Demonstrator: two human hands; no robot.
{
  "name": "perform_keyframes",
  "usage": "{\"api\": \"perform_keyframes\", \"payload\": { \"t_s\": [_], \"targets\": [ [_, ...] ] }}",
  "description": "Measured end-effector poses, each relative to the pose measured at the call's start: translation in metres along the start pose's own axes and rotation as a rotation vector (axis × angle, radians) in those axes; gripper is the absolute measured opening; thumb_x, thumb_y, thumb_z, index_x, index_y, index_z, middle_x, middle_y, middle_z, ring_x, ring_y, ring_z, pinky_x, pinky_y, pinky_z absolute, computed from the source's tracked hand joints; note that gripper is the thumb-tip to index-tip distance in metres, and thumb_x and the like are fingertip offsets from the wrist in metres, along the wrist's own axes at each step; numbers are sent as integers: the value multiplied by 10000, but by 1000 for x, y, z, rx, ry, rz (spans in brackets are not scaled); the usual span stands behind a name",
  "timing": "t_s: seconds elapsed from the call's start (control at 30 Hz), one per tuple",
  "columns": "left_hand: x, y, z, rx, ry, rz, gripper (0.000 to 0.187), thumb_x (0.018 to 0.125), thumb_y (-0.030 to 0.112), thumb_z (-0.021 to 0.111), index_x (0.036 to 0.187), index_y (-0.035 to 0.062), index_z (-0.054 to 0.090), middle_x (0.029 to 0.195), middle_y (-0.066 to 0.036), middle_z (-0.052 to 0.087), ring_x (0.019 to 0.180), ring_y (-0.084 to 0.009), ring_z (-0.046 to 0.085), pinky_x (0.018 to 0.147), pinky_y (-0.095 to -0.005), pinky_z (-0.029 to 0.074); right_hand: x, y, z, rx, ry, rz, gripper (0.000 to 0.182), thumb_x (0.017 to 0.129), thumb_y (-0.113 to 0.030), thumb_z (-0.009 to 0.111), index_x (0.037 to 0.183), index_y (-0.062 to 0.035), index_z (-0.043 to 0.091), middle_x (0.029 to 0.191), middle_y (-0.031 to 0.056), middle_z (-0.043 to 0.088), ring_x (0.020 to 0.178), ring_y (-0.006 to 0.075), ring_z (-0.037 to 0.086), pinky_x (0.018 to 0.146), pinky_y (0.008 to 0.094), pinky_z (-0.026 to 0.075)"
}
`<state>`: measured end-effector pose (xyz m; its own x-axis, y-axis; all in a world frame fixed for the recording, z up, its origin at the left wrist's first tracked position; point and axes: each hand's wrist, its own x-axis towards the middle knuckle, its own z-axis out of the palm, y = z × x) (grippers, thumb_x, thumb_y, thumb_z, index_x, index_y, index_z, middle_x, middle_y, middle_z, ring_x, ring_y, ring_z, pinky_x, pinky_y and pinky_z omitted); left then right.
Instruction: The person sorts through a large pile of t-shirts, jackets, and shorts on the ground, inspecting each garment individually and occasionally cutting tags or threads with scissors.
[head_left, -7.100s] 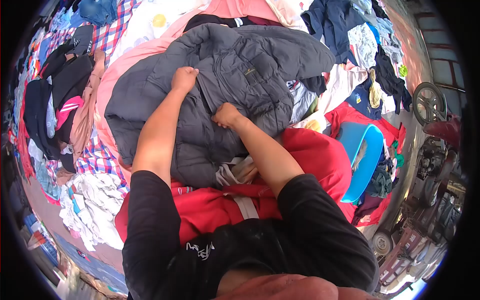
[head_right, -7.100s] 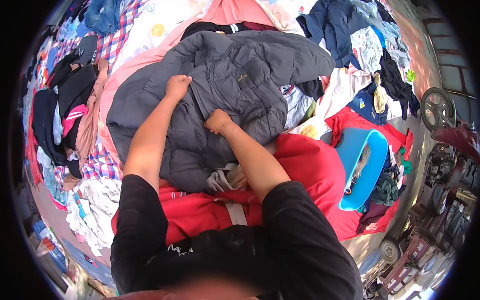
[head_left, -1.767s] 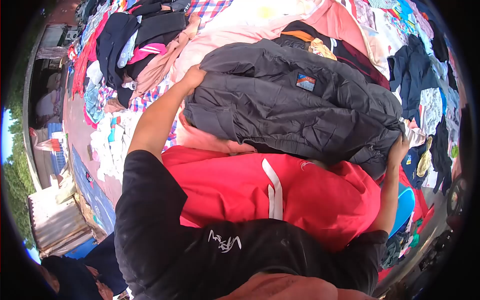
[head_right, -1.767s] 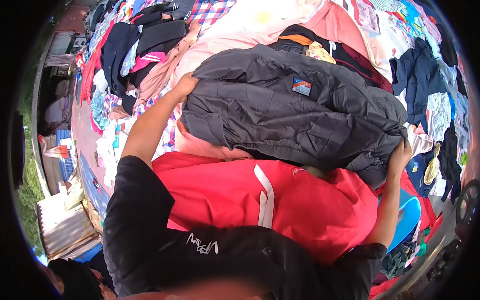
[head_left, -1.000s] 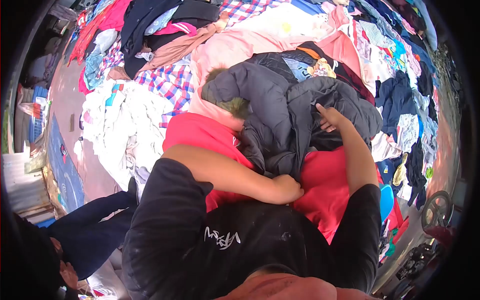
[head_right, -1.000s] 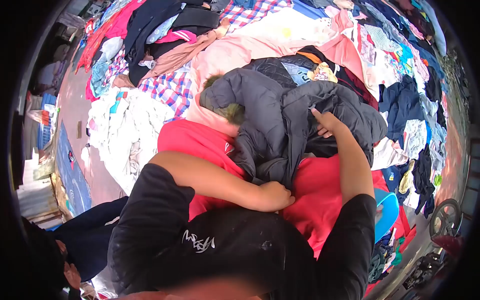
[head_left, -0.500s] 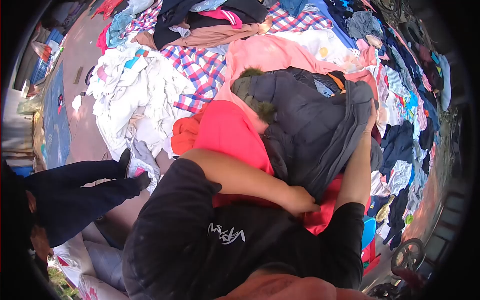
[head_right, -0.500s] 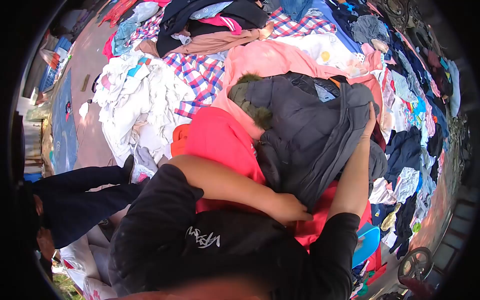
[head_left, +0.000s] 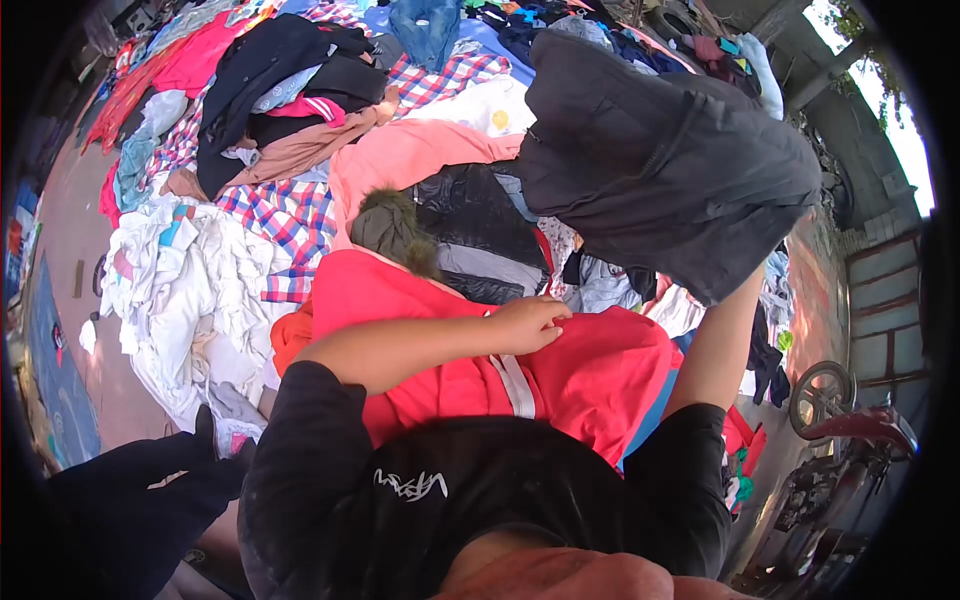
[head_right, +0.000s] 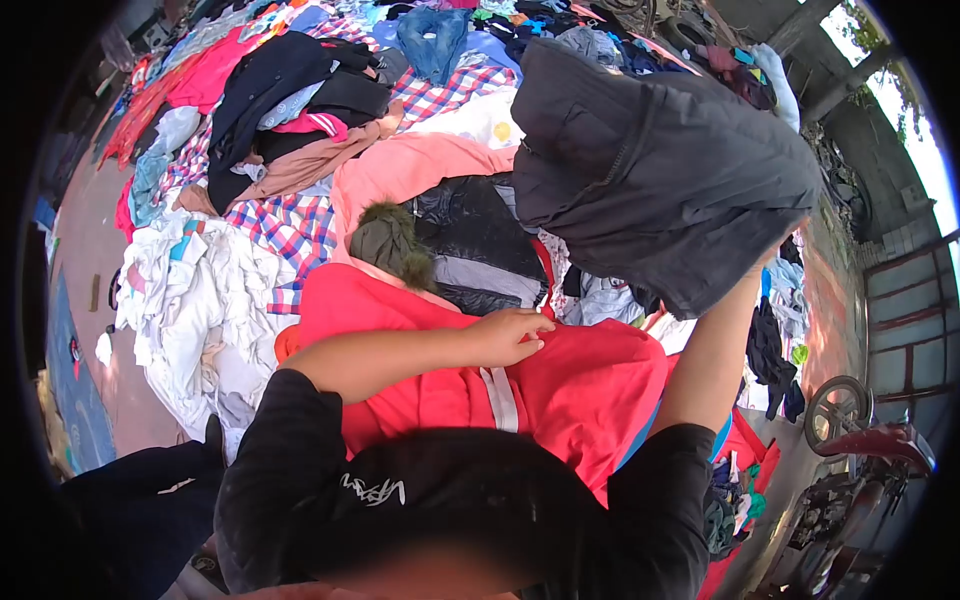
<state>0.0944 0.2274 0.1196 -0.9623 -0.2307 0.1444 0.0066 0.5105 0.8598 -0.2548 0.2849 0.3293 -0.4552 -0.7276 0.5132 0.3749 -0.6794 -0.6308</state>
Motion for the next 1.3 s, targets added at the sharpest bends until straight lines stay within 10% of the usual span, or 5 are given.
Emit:
{"api": "perform_keyframes", "payload": {
  "t_s": [0.23, 0.47, 0.73, 1.13, 1.3],
  "targets": [
    [-11, 12, -7, 151, 172, 12, 553, 873, 175, 684, 1376, 63, 484, 1401, -183, 487, 1037, -332, 665, 846, -422, 566, -129, 91, -38, -307, 363, 370, 501, 858, -10, 640, 1349, -4, 541, 1338, 127, 603, 1287, 283, 532, 1134, 415, 363],
    [0, 55, -37, 461, 270, 135, 913, 746, 276, 820, 1509, 89, 354, 1527, -314, 297, 924, -424, 689, 743, -445, 584, -229, 88, 42, -889, -53, 780, 689, 843, -118, 794, 1432, 17, 461, 1395, 108, 553, 1287, 246, 500, 1103, 364, 392],
    [-19, 179, -86, 176, -19, 314, 378, 631, 236, 758, 885, -18, 640, 666, -190, 664, 688, -380, 697, 631, -471, 558, -220, -27, 148, -500, -502, 545, 577, 883, -276, 742, 1356, -1, 560, 1342, 137, 601, 1273, 294, 546, 1081, 414, 423],
    [-39, 121, -165, -26, -130, 260, 291, 728, 187, 699, 945, -2, 660, 781, -201, 684, 770, -415, 660, 689, -476, 515, -206, 129, 65, -139, 621, 641, 464, 987, -227, 561, 1391, -6, 508, 1302, 144, 618, 1171, 258, 613, 980, 396, 510],
    [-29, -10, -315, 8, 152, -505, 327, 796, 180, 644, 1072, 8, 680, 824, -195, 703, 563, -274, 687, 509, -380, 554, -50, 213, -80, -183, 673, 597, 350, 1039, -228, 443, 1310, -31, 547, 1278, 108, 622, 1073, 269, 644, 855, 402, 577]
  ]
}}
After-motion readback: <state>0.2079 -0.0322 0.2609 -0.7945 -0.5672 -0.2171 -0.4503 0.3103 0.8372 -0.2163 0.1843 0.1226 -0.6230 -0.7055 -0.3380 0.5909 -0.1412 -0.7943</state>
